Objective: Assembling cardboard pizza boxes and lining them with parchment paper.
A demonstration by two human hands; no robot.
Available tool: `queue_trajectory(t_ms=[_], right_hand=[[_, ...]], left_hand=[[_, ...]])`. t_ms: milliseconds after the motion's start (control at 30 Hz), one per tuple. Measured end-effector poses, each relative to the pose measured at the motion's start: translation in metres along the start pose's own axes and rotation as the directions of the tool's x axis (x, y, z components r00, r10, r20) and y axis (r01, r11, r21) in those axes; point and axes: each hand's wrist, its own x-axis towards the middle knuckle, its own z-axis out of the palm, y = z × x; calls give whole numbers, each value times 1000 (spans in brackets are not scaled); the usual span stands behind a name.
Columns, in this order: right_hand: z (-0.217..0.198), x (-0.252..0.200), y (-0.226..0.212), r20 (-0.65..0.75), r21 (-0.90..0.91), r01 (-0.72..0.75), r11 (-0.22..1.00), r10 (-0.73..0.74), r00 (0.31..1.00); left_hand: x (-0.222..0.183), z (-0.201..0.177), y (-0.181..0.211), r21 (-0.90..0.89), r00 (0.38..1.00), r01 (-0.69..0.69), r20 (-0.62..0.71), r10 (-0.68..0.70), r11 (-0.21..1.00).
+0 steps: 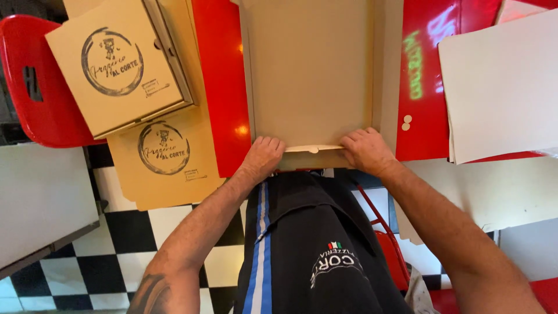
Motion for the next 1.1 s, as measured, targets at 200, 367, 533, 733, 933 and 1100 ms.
queue_trajectory(t_ms=[200,367,533,733,933,1100], right_hand=[[7,-2,0,-53,97,14,995,-9,999],[15,-11,-1,-77,37,-59,998,62,995],[2,-2,3,1,50,-48,998,48,999],[-6,3,1,77,170,-28,985,15,997],[22,-18,9,-65,189,-23,982,36,997],[9,-5,5,-14,135,-63,989,65,998]], left_hand=[[-16,29,-8,-77,995,-44,-88,37,996],[-7,-8,-1,-108,1000,-4,-11,3,994],[1,-1,-7,-54,996,8,91,-3,999],[6,-17,-15,-241,984,124,154,-89,962],[2,2,-11,-437,998,28,-42,-52,899],[2,-3,-18,-208,996,71,62,-59,976]])
